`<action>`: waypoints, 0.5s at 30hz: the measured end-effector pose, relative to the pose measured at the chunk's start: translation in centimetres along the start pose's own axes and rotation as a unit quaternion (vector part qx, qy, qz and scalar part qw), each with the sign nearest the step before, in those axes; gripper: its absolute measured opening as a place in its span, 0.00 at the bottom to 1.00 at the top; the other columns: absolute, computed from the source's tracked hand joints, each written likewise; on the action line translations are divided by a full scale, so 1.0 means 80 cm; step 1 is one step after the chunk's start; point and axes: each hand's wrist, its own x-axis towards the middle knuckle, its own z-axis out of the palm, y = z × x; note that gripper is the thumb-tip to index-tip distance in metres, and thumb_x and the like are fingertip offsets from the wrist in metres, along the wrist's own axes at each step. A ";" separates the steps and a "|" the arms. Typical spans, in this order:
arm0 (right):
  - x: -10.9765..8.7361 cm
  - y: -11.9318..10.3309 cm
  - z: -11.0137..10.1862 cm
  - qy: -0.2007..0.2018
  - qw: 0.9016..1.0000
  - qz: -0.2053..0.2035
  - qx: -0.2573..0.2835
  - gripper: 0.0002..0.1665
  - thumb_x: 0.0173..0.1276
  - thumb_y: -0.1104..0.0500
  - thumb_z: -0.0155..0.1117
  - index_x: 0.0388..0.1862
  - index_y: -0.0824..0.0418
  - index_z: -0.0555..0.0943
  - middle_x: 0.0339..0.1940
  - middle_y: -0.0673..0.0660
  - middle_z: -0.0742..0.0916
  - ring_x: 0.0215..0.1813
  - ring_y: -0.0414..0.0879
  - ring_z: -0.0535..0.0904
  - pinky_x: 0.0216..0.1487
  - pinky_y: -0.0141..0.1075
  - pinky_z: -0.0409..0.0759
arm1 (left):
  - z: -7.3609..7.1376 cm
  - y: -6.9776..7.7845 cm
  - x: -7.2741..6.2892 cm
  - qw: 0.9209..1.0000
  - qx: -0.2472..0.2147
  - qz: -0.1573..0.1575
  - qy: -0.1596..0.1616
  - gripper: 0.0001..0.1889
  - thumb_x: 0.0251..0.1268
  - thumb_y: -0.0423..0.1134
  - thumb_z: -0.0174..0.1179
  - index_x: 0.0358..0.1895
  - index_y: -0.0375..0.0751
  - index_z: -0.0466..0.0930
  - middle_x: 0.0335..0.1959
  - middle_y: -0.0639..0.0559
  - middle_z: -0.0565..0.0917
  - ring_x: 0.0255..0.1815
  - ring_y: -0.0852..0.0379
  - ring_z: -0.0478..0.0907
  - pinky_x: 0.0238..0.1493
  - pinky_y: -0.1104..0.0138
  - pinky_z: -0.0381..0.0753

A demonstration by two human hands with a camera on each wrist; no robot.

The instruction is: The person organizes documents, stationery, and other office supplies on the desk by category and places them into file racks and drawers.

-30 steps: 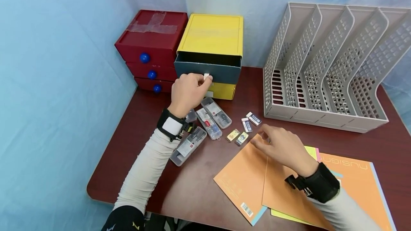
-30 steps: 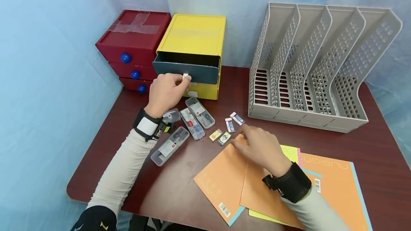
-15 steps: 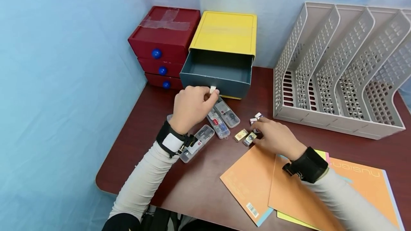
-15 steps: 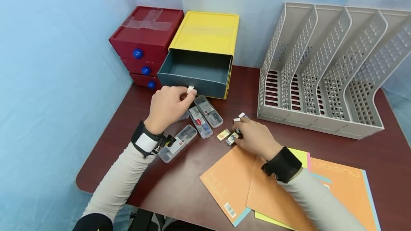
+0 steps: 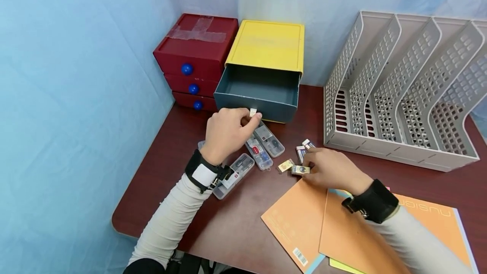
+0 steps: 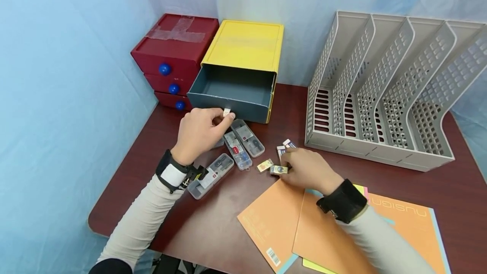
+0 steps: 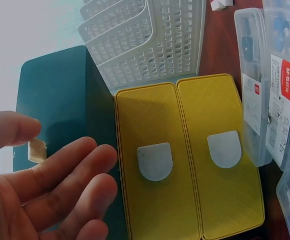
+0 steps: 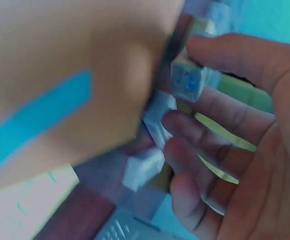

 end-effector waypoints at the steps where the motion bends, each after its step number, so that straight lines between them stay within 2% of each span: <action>1: -0.003 0.002 -0.007 0.000 1.000 0.006 0.006 0.07 0.57 0.54 0.75 0.33 0.47 0.84 0.33 0.46 0.82 0.30 0.37 0.73 0.32 0.35 0.72 | 0.000 0.000 0.000 1.000 -0.004 0.001 0.001 0.22 0.72 0.61 0.54 0.22 0.53 0.79 0.14 0.58 0.72 0.15 0.61 0.68 0.15 0.66 0.68; 6: -0.016 0.014 -0.054 0.026 0.999 0.033 0.015 0.06 0.63 0.51 0.74 0.35 0.45 0.84 0.29 0.43 0.83 0.29 0.35 0.75 0.32 0.34 0.74 | 0.002 -0.002 -0.002 1.000 -0.012 -0.002 0.006 0.21 0.72 0.61 0.55 0.26 0.51 0.83 0.14 0.58 0.74 0.16 0.62 0.69 0.15 0.67 0.68; 9: -0.019 0.016 -0.089 0.061 0.998 0.032 0.011 0.05 0.64 0.51 0.73 0.32 0.43 0.83 0.28 0.41 0.83 0.28 0.35 0.75 0.31 0.33 0.73 | 0.004 -0.002 -0.003 1.000 -0.016 -0.002 0.003 0.21 0.72 0.61 0.55 0.27 0.51 0.84 0.15 0.59 0.75 0.16 0.62 0.69 0.15 0.67 0.69; 15: -0.001 0.006 -0.165 0.115 0.993 0.015 -0.011 0.03 0.65 0.52 0.73 0.35 0.45 0.86 0.27 0.42 0.84 0.26 0.35 0.75 0.28 0.32 0.72 | 0.003 -0.002 -0.005 1.000 -0.022 0.001 0.002 0.21 0.72 0.61 0.56 0.26 0.52 0.84 0.14 0.59 0.74 0.15 0.62 0.69 0.14 0.67 0.68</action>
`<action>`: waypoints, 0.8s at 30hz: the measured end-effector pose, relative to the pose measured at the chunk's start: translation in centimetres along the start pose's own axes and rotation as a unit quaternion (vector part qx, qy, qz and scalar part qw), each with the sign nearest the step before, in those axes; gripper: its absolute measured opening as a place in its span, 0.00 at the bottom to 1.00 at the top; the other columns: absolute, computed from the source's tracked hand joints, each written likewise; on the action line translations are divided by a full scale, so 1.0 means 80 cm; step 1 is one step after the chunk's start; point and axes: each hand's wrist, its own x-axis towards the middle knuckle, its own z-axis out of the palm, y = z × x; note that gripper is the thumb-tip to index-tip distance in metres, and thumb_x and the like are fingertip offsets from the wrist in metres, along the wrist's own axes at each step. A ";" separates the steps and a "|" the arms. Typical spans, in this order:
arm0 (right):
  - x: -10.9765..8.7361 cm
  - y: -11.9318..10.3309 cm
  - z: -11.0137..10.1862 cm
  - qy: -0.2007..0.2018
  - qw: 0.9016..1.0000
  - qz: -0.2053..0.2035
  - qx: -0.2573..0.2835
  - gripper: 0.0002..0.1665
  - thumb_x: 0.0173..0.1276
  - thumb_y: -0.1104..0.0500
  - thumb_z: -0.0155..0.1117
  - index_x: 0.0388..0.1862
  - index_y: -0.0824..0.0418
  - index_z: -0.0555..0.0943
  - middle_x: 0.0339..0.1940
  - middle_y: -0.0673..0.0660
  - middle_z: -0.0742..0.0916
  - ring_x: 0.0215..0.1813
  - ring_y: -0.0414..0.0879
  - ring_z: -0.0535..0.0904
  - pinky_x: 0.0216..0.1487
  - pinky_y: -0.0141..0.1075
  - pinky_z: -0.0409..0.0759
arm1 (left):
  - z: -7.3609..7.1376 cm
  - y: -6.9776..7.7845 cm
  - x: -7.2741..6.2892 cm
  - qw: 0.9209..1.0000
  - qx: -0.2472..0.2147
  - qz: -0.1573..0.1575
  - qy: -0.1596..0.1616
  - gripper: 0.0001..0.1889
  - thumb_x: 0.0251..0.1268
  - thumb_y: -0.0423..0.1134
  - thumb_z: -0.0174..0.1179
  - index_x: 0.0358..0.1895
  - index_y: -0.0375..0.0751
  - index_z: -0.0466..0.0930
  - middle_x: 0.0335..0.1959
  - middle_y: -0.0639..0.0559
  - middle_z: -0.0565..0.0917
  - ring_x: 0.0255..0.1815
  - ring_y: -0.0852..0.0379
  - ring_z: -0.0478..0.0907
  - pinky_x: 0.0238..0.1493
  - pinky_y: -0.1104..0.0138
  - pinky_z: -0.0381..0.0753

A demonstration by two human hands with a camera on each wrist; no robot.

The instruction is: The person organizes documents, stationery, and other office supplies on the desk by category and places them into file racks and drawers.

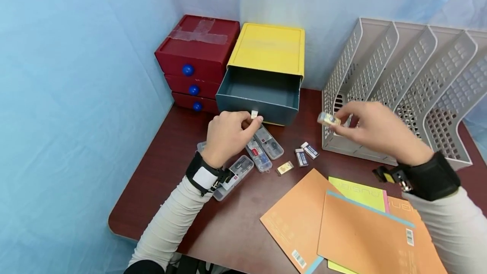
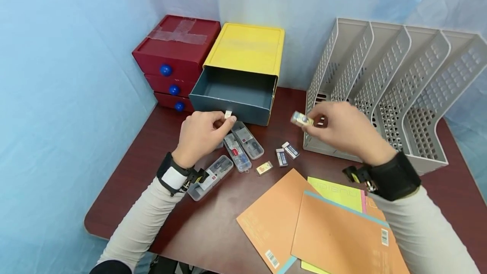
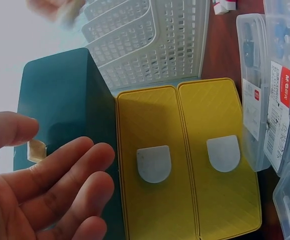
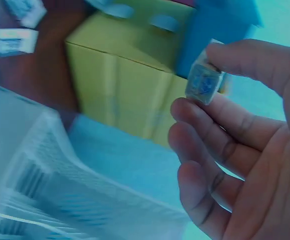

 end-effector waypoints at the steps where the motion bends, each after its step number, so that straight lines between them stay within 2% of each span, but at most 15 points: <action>1: 0.009 -0.005 -0.011 0.004 1.000 0.001 -0.005 0.03 0.66 0.51 0.73 0.36 0.45 0.86 0.28 0.42 0.84 0.26 0.35 0.75 0.29 0.32 0.72 | -0.001 0.000 0.000 1.000 0.001 0.001 0.001 0.21 0.72 0.61 0.56 0.26 0.52 0.84 0.14 0.59 0.74 0.15 0.62 0.69 0.14 0.67 0.68; 4: 0.039 -0.022 -0.036 0.014 1.000 -0.014 -0.011 0.03 0.67 0.51 0.71 0.37 0.46 0.86 0.29 0.43 0.85 0.27 0.37 0.77 0.30 0.34 0.73 | -0.002 0.000 0.000 1.000 0.005 0.005 0.005 0.21 0.72 0.61 0.56 0.27 0.53 0.85 0.14 0.60 0.74 0.16 0.63 0.68 0.14 0.68 0.68; 7: 0.071 -0.043 -0.048 0.004 0.999 -0.034 -0.020 0.05 0.69 0.50 0.69 0.38 0.49 0.86 0.30 0.46 0.86 0.27 0.40 0.76 0.32 0.36 0.73 | -0.002 0.001 -0.001 1.000 0.006 0.010 0.006 0.20 0.72 0.60 0.56 0.28 0.53 0.85 0.15 0.60 0.74 0.16 0.63 0.69 0.14 0.69 0.68; 11: 0.113 -0.066 -0.046 -0.041 0.997 -0.056 -0.045 0.08 0.69 0.50 0.69 0.39 0.52 0.86 0.30 0.48 0.86 0.28 0.42 0.77 0.32 0.38 0.74 | 0.004 0.006 -0.003 1.000 0.001 0.013 0.003 0.19 0.72 0.59 0.57 0.28 0.53 0.85 0.14 0.60 0.74 0.16 0.64 0.68 0.14 0.70 0.68; 14: 0.135 -0.073 -0.037 -0.087 0.992 -0.062 -0.066 0.09 0.68 0.50 0.70 0.39 0.53 0.87 0.27 0.50 0.84 0.29 0.43 0.76 0.30 0.39 0.73 | 0.012 0.014 -0.003 1.000 -0.007 0.012 -0.006 0.18 0.72 0.59 0.57 0.29 0.54 0.86 0.15 0.61 0.74 0.15 0.64 0.68 0.14 0.70 0.68; 19: 0.137 -0.068 -0.021 -0.126 0.987 -0.049 -0.089 0.07 0.67 0.52 0.71 0.38 0.52 0.89 0.25 0.50 0.84 0.28 0.44 0.78 0.31 0.40 0.76 | 0.025 0.029 -0.003 0.999 -0.019 0.023 -0.022 0.19 0.72 0.60 0.57 0.30 0.54 0.86 0.15 0.62 0.74 0.15 0.64 0.67 0.14 0.71 0.66; 24: 0.126 -0.063 -0.008 -0.121 0.986 -0.056 -0.098 0.07 0.65 0.53 0.73 0.38 0.53 0.90 0.29 0.50 0.88 0.32 0.43 0.81 0.36 0.44 0.82 | 0.027 0.034 -0.010 0.999 -0.018 0.033 -0.023 0.20 0.72 0.60 0.57 0.25 0.55 0.83 0.13 0.61 0.71 0.14 0.65 0.66 0.12 0.70 0.64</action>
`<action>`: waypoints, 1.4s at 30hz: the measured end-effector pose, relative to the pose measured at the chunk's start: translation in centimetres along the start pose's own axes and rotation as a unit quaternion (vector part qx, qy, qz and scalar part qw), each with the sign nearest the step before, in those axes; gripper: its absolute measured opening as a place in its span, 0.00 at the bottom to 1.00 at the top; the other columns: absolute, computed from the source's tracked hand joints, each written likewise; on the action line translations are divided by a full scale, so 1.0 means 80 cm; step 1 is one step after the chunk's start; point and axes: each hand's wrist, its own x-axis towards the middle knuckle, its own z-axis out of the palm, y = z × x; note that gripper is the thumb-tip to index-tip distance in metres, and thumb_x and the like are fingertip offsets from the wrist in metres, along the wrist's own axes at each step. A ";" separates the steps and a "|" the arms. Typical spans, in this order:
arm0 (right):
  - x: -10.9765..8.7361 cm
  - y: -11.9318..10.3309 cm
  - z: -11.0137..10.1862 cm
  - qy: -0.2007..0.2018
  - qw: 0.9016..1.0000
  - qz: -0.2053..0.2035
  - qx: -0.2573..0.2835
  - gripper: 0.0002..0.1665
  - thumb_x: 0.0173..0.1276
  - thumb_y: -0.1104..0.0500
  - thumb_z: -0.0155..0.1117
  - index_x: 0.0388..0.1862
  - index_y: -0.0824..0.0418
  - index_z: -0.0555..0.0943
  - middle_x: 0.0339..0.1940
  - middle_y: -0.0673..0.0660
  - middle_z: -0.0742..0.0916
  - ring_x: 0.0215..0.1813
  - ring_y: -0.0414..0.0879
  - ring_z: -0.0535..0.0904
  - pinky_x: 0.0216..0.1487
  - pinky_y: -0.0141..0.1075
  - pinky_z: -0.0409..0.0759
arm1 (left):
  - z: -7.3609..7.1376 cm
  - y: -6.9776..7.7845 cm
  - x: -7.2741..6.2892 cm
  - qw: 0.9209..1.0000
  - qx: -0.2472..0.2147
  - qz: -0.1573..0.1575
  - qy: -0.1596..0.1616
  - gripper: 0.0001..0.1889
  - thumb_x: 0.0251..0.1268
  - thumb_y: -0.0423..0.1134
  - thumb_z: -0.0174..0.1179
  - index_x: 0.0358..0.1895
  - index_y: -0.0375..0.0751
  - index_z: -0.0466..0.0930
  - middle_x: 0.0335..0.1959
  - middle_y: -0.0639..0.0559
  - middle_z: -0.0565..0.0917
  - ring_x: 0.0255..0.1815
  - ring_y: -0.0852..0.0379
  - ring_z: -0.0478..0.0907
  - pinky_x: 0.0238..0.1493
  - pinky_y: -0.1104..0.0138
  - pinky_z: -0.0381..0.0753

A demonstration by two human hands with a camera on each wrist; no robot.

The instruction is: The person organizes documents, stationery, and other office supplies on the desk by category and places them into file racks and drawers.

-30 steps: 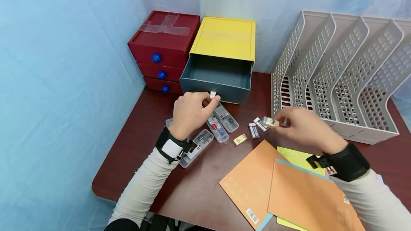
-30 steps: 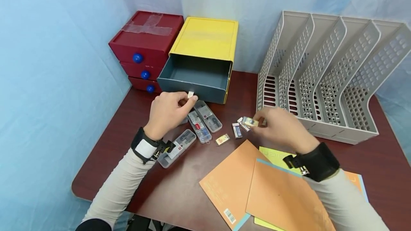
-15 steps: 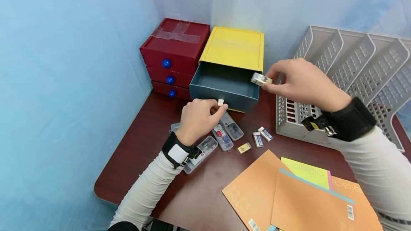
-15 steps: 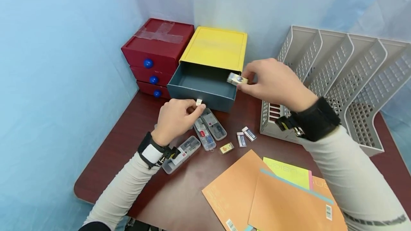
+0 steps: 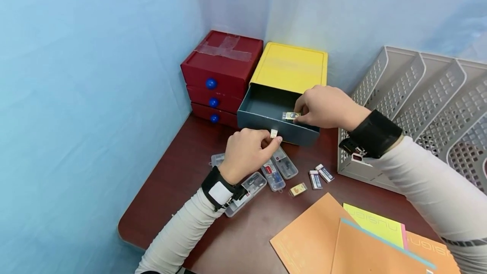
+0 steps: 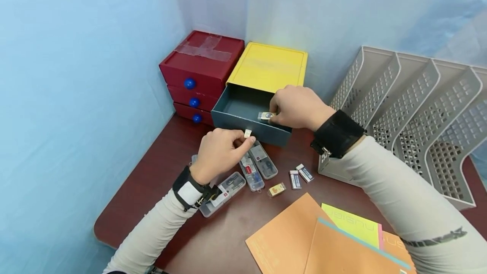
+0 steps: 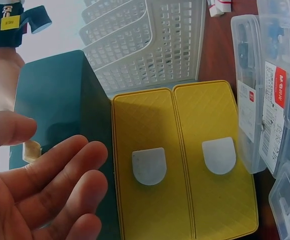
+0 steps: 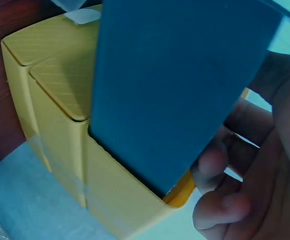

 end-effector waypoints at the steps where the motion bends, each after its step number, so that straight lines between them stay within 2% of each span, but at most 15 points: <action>1: -0.001 -0.001 0.002 0.004 1.000 -0.003 -0.004 0.06 0.65 0.53 0.73 0.38 0.53 0.90 0.29 0.50 0.88 0.31 0.43 0.81 0.36 0.44 0.82 | -0.001 0.000 -0.001 1.000 0.001 0.002 0.002 0.19 0.72 0.60 0.57 0.25 0.55 0.82 0.13 0.61 0.71 0.14 0.65 0.66 0.12 0.70 0.64; 6: 0.002 -0.010 0.002 0.024 0.998 -0.029 -0.040 0.03 0.63 0.55 0.72 0.34 0.52 0.90 0.24 0.48 0.86 0.28 0.43 0.79 0.34 0.44 0.81 | -0.009 -0.002 -0.001 1.000 0.002 0.013 0.019 0.20 0.72 0.60 0.57 0.24 0.55 0.81 0.13 0.61 0.71 0.14 0.64 0.66 0.12 0.70 0.65; 10: 0.010 -0.017 -0.005 0.013 0.997 -0.045 -0.055 0.03 0.64 0.55 0.73 0.31 0.51 0.90 0.25 0.49 0.87 0.28 0.44 0.79 0.35 0.45 0.83 | -0.018 -0.004 0.003 0.999 0.005 0.017 0.033 0.20 0.72 0.60 0.56 0.23 0.56 0.79 0.14 0.61 0.71 0.15 0.64 0.67 0.13 0.69 0.66; 18: 0.020 -0.018 -0.009 -0.023 0.998 -0.040 -0.041 0.08 0.64 0.51 0.74 0.28 0.52 0.90 0.28 0.51 0.88 0.28 0.46 0.81 0.36 0.46 0.83 | -0.023 -0.004 0.006 0.999 0.004 0.021 0.032 0.22 0.73 0.60 0.55 0.19 0.56 0.75 0.13 0.60 0.70 0.14 0.64 0.66 0.12 0.68 0.65; 24: 0.019 -0.017 -0.012 -0.025 0.999 -0.035 -0.030 0.09 0.65 0.50 0.73 0.31 0.52 0.90 0.28 0.51 0.88 0.29 0.46 0.80 0.36 0.44 0.82 | -0.021 -0.005 0.007 0.999 -0.001 0.018 0.027 0.21 0.72 0.59 0.56 0.22 0.54 0.79 0.14 0.60 0.72 0.15 0.64 0.67 0.13 0.68 0.66; 29: 0.005 -0.016 -0.025 0.017 0.999 -0.030 -0.005 0.10 0.68 0.48 0.70 0.38 0.52 0.89 0.28 0.50 0.86 0.31 0.45 0.79 0.35 0.43 0.78 | -0.021 -0.006 0.006 1.000 -0.004 0.015 0.019 0.20 0.73 0.59 0.56 0.24 0.53 0.82 0.14 0.60 0.73 0.15 0.65 0.67 0.14 0.68 0.66; 35: -0.031 -0.006 -0.038 0.110 0.994 -0.003 0.013 0.13 0.74 0.46 0.63 0.41 0.53 0.87 0.22 0.50 0.83 0.24 0.44 0.74 0.28 0.39 0.71 | -0.029 -0.011 0.002 1.000 -0.001 0.014 0.019 0.20 0.73 0.59 0.56 0.28 0.52 0.85 0.15 0.60 0.75 0.16 0.64 0.69 0.15 0.68 0.67; 39: -0.060 0.018 -0.029 0.151 0.988 0.025 0.027 0.12 0.78 0.51 0.58 0.43 0.54 0.86 0.26 0.51 0.86 0.22 0.43 0.72 0.30 0.38 0.70 | -0.035 -0.016 -0.002 1.000 -0.002 0.008 0.021 0.19 0.72 0.58 0.57 0.31 0.50 0.88 0.17 0.59 0.78 0.18 0.64 0.70 0.17 0.68 0.69; 42: -0.082 0.033 -0.008 0.152 0.986 0.049 0.045 0.10 0.77 0.56 0.57 0.45 0.55 0.86 0.31 0.51 0.88 0.22 0.42 0.72 0.30 0.37 0.71 | -0.039 -0.019 -0.004 1.000 -0.003 0.005 0.021 0.19 0.72 0.58 0.57 0.34 0.49 0.89 0.18 0.58 0.80 0.18 0.64 0.72 0.18 0.69 0.70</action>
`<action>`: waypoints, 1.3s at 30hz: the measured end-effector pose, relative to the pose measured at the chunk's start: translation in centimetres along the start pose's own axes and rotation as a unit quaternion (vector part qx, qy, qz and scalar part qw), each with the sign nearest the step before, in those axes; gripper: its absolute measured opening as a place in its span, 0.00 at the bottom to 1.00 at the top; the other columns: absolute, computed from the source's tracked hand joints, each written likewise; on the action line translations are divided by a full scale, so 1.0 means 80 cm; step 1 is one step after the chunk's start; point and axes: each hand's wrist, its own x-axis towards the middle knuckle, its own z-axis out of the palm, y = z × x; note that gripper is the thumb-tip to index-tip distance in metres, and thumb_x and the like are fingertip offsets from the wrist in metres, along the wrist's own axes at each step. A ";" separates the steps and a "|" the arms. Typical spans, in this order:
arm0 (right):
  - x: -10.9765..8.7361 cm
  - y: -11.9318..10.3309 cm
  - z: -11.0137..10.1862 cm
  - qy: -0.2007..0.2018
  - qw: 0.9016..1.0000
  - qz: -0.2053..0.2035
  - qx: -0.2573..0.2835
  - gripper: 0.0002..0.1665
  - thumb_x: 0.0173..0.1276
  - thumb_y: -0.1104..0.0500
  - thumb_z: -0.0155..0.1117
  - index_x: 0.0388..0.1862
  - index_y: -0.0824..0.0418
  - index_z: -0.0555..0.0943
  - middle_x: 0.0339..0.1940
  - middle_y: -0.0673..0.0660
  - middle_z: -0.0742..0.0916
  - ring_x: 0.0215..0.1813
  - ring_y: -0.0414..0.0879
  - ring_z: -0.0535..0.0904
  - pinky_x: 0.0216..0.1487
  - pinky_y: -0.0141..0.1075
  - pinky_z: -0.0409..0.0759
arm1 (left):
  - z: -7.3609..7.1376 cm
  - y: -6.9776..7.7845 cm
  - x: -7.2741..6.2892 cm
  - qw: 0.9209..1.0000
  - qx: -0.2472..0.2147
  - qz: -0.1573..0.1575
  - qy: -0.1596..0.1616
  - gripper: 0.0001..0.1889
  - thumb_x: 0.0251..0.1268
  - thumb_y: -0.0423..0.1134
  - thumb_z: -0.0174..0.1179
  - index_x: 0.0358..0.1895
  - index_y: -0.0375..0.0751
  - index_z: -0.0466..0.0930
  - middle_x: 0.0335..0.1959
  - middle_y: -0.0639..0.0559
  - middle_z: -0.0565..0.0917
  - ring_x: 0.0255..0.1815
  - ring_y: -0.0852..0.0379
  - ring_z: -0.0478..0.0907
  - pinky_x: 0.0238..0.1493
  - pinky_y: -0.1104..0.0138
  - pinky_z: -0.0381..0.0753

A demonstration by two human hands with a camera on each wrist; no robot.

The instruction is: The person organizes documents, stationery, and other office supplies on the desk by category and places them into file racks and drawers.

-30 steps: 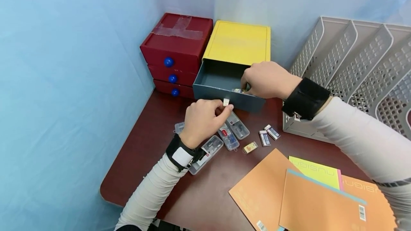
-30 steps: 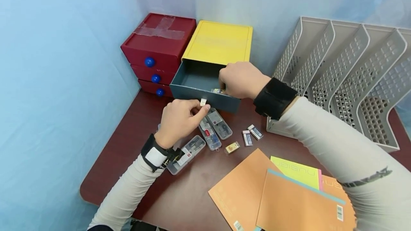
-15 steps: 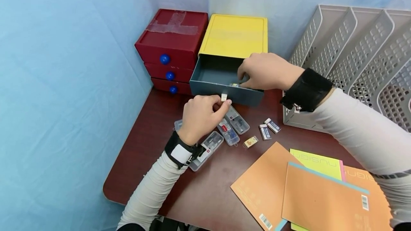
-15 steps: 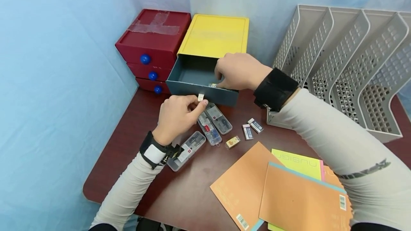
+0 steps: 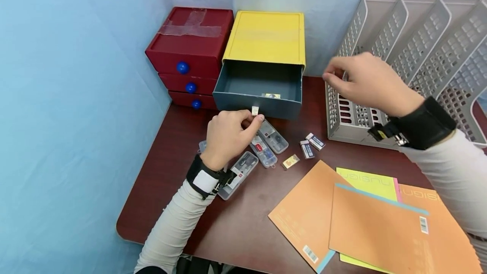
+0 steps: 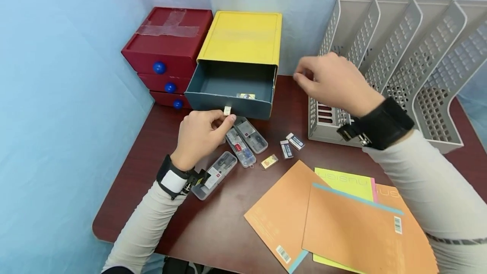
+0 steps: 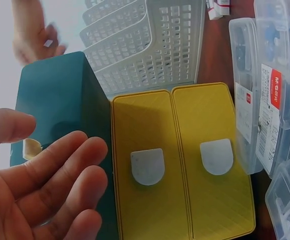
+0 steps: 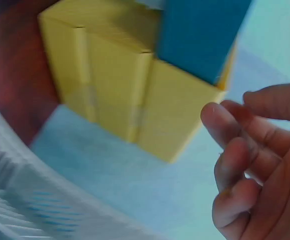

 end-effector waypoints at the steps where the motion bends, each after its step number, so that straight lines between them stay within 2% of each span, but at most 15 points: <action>1: -0.010 0.004 0.008 -0.007 1.000 0.009 0.005 0.09 0.76 0.57 0.58 0.46 0.55 0.86 0.32 0.51 0.89 0.22 0.41 0.73 0.30 0.36 0.72 | -0.002 0.000 -0.001 1.000 0.000 -0.001 0.000 0.19 0.72 0.58 0.57 0.34 0.49 0.89 0.18 0.58 0.81 0.19 0.63 0.72 0.18 0.69 0.70; 4: -0.041 0.005 0.042 -0.035 0.998 0.040 0.017 0.07 0.72 0.57 0.64 0.44 0.55 0.85 0.30 0.50 0.89 0.24 0.39 0.78 0.28 0.37 0.75 | -0.006 -0.002 -0.003 1.000 0.000 -0.004 -0.002 0.20 0.71 0.58 0.58 0.34 0.48 0.90 0.19 0.57 0.82 0.19 0.63 0.73 0.19 0.69 0.71; 9: -0.083 -0.014 0.117 -0.082 0.993 0.086 0.014 0.11 0.65 0.51 0.70 0.41 0.56 0.84 0.23 0.47 0.85 0.24 0.41 0.79 0.24 0.39 0.75 | -0.011 -0.007 -0.006 1.000 0.000 -0.010 -0.006 0.20 0.72 0.58 0.58 0.33 0.49 0.89 0.18 0.58 0.82 0.19 0.63 0.73 0.18 0.68 0.71; 14: -0.088 -0.027 0.172 -0.109 0.988 0.105 0.031 0.18 0.64 0.48 0.72 0.42 0.60 0.82 0.20 0.50 0.80 0.21 0.44 0.74 0.21 0.37 0.69 | -0.016 -0.012 -0.009 1.000 0.000 -0.021 -0.004 0.20 0.72 0.58 0.58 0.32 0.49 0.89 0.18 0.58 0.81 0.19 0.63 0.73 0.18 0.68 0.71; 20: -0.082 -0.027 0.208 -0.112 0.984 0.129 0.044 0.18 0.63 0.47 0.73 0.38 0.58 0.79 0.22 0.52 0.79 0.22 0.45 0.73 0.23 0.38 0.67 | -0.017 -0.014 -0.011 1.000 -0.001 -0.031 -0.006 0.21 0.72 0.59 0.56 0.34 0.49 0.89 0.16 0.58 0.79 0.17 0.64 0.71 0.17 0.67 0.70; 24: -0.080 -0.024 0.220 -0.109 0.984 0.127 0.052 0.17 0.63 0.51 0.73 0.42 0.59 0.78 0.25 0.53 0.80 0.24 0.46 0.75 0.26 0.40 0.70 | -0.016 -0.015 -0.011 0.999 -0.003 -0.033 -0.003 0.20 0.72 0.59 0.57 0.33 0.49 0.89 0.15 0.59 0.77 0.17 0.64 0.71 0.17 0.67 0.69; 28: -0.080 -0.024 0.224 -0.107 0.985 0.124 0.061 0.17 0.62 0.54 0.73 0.44 0.60 0.78 0.29 0.53 0.82 0.27 0.47 0.76 0.28 0.41 0.73 | -0.016 -0.018 -0.010 1.000 -0.003 -0.030 0.002 0.22 0.73 0.59 0.55 0.27 0.50 0.85 0.13 0.58 0.73 0.15 0.63 0.68 0.15 0.66 0.65; 32: -0.080 -0.025 0.223 -0.117 0.984 0.118 0.070 0.17 0.62 0.53 0.73 0.44 0.59 0.79 0.26 0.52 0.81 0.25 0.45 0.75 0.27 0.39 0.70 | -0.016 -0.020 -0.012 0.999 0.004 -0.031 0.010 0.23 0.74 0.58 0.55 0.21 0.51 0.79 0.11 0.57 0.68 0.13 0.61 0.65 0.14 0.65 0.61; 36: -0.083 -0.024 0.202 -0.103 0.985 0.109 0.082 0.14 0.61 0.53 0.72 0.42 0.57 0.80 0.22 0.50 0.80 0.22 0.43 0.72 0.24 0.37 0.68 | -0.017 -0.021 -0.013 0.999 0.017 -0.030 0.011 0.22 0.74 0.57 0.55 0.20 0.52 0.78 0.11 0.57 0.68 0.14 0.62 0.65 0.13 0.66 0.61; 39: -0.084 -0.020 0.169 -0.053 0.990 0.097 0.092 0.10 0.62 0.54 0.72 0.39 0.55 0.82 0.24 0.49 0.84 0.23 0.40 0.75 0.26 0.36 0.71 | -0.016 -0.020 -0.009 0.999 0.029 -0.023 0.005 0.24 0.75 0.57 0.53 0.19 0.52 0.75 0.11 0.57 0.67 0.14 0.62 0.64 0.13 0.67 0.61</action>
